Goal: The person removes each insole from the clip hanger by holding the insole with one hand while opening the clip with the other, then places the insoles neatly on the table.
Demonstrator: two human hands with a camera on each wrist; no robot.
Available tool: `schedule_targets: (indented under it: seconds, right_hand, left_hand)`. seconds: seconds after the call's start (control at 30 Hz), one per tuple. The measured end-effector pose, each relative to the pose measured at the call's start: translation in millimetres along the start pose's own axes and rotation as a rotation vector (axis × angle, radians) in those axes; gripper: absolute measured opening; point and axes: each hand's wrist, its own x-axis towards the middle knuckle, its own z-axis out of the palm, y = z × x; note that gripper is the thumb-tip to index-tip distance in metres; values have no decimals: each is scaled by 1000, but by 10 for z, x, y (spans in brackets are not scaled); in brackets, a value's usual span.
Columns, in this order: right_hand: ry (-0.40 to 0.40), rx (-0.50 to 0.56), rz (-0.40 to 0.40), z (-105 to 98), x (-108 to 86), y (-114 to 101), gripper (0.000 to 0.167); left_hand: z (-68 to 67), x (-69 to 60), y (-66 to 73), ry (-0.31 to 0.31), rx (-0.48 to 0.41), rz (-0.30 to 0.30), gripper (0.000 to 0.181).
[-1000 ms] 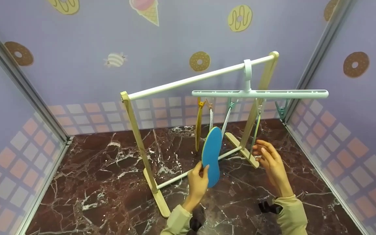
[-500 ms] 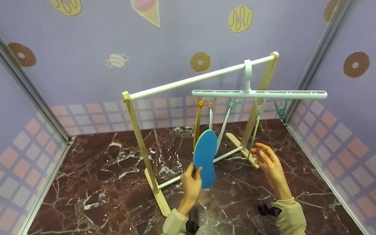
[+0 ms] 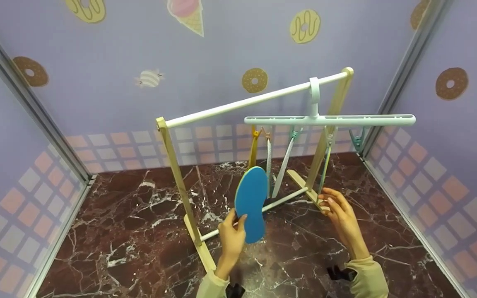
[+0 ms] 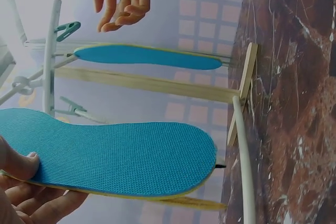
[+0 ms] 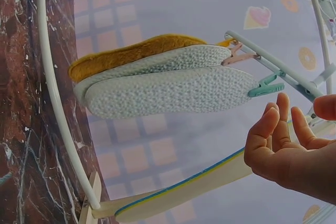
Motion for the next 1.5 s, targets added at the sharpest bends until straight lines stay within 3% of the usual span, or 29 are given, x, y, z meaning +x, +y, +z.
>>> schedule_targets:
  seconds: [0.2,0.43,0.63,0.9,1.1,1.5]
  right_hand:
    - [35,-35,39,-23,-28,16,41]
    - [45,-21,39,-43,-43,37,32]
    - [71,-38,53,-62,-47,35,35]
    - [82,-45,81,-71,-53,32,30]
    - [77,-41,75,-73,-57,32,29]
    - [57,-22,64,-67,-58,38,34]
  left_hand:
    - [-103,7,-14,7,55,-2,22]
    - [-243,-8,-7,28,115,-13,19]
    - [-349,-6,7,36,139,-39,18]
    - [-474,13,29,100,224,-76,20]
    - [-551,15,32,91,175,-71,26]
    - [-774,-17,88,55,236,-83,23]
